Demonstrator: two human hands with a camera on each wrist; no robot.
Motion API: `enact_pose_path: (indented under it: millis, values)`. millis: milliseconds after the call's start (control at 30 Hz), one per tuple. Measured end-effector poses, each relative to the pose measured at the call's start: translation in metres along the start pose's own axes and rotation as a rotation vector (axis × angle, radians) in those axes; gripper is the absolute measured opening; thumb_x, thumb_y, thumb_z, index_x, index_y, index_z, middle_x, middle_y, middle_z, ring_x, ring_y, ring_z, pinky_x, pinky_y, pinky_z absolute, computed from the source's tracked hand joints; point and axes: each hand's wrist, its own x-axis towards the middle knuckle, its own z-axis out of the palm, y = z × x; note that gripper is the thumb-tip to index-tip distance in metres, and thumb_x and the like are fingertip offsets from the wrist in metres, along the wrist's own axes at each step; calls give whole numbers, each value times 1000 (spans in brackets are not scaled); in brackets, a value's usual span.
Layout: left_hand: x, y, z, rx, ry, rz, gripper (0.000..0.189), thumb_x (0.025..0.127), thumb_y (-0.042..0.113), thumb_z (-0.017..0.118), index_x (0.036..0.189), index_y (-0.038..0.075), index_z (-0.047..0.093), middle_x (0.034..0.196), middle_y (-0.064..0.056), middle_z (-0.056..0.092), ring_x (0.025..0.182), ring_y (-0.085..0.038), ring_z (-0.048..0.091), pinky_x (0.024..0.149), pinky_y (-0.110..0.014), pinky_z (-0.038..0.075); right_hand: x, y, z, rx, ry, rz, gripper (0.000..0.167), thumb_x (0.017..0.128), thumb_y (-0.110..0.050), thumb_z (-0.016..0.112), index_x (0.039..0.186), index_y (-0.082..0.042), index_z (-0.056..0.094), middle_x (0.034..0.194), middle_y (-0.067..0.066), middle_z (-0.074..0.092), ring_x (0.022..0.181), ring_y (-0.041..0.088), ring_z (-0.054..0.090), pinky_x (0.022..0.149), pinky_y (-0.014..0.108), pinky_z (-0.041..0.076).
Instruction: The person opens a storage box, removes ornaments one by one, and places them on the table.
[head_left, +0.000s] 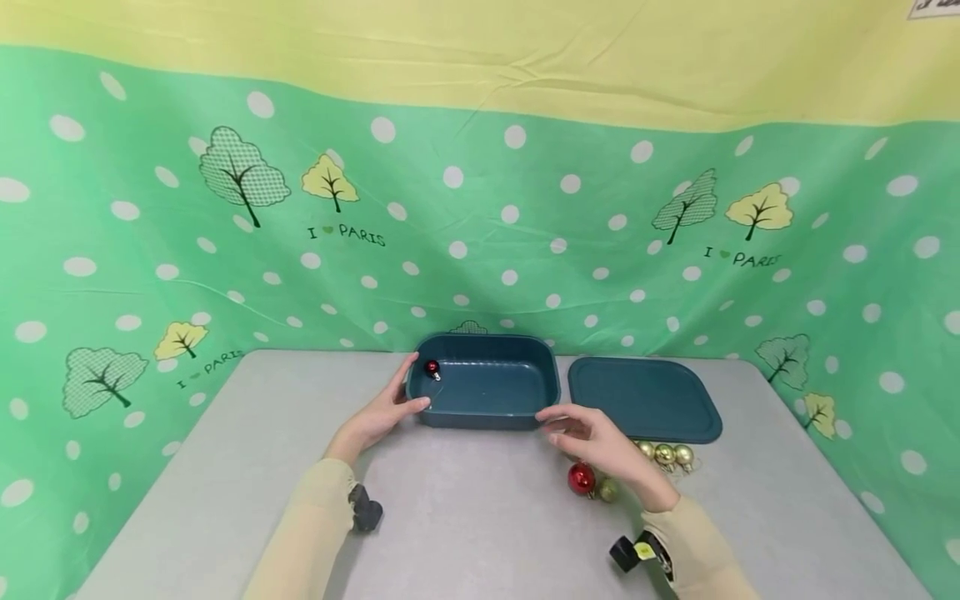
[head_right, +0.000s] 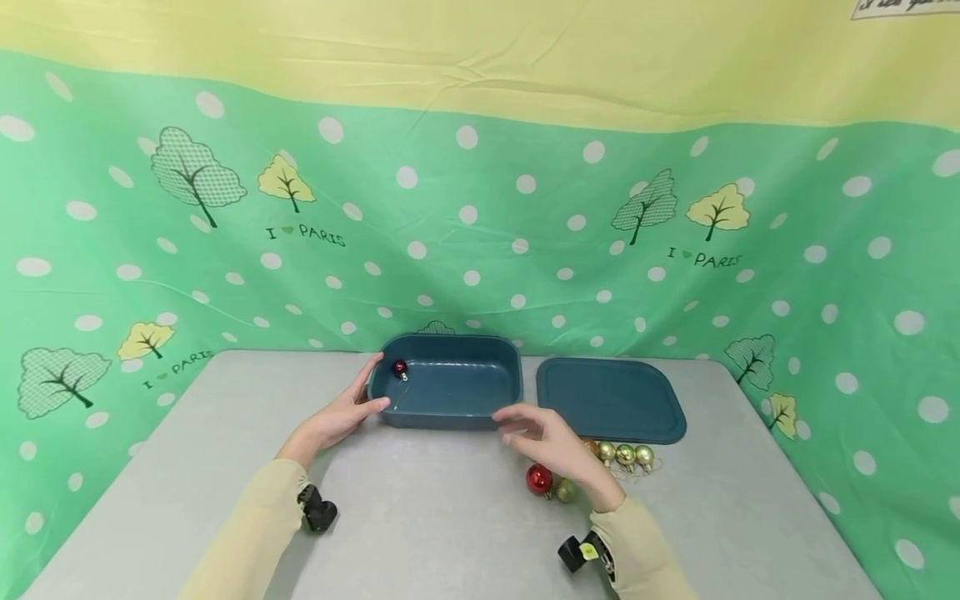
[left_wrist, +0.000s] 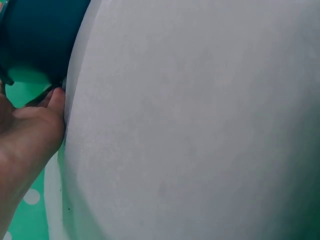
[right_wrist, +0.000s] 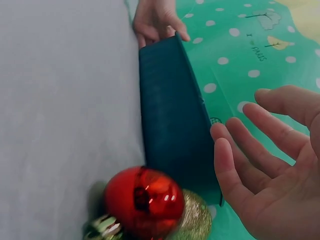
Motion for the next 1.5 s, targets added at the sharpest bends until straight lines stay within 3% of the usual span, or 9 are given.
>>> enact_pose_path:
  millis: [100, 300, 533, 833, 1133, 1500]
  values:
    - [-1, 0, -1, 4, 2, 3, 88, 93, 19, 66, 155, 37, 5, 160, -11, -10, 144, -38, -3, 112, -57, 7, 10, -2, 1, 35, -18, -15, 37, 96, -5, 58, 130, 9, 52, 126, 32, 53, 106, 49, 56, 68, 26, 51]
    - [-1, 0, -2, 5, 9, 7, 88, 93, 18, 65, 155, 36, 6, 160, -10, -10, 144, -38, -2, 112, -57, 7, 33, -1, 1, 59, -29, -32, 43, 97, -5, 56, 136, 10, 46, 137, 29, 46, 116, 44, 54, 89, 29, 50]
    - [-1, 1, 0, 10, -3, 13, 88, 94, 17, 65, 156, 34, 5, 160, -9, -10, 144, -38, -4, 112, -57, 7, 52, -3, -1, 60, 5, 31, 43, 98, -6, 54, 138, 8, 45, 133, 26, 51, 110, 38, 59, 79, 34, 54]
    - [-1, 2, 1, 18, 15, -4, 88, 93, 18, 65, 156, 35, 6, 161, -11, -8, 144, -39, -1, 112, -57, 8, 79, -6, 8, 79, -43, 42, 40, 99, -5, 51, 138, 6, 46, 136, 29, 46, 115, 44, 54, 87, 49, 49]
    - [1, 1, 1, 37, 25, -5, 87, 94, 16, 64, 156, 35, 6, 161, -10, -8, 144, -40, 1, 112, -56, 9, 106, 6, 19, 38, -29, 46, 39, 97, -4, 53, 134, 8, 49, 131, 29, 50, 107, 35, 62, 84, 45, 52]
    - [-1, 3, 2, 62, 42, -19, 86, 94, 17, 64, 156, 35, 7, 161, -9, -4, 144, -39, 4, 112, -56, 12, 130, 12, 40, 69, -16, 142, 38, 95, -1, 56, 132, 8, 51, 131, 30, 51, 105, 33, 61, 87, 50, 50]
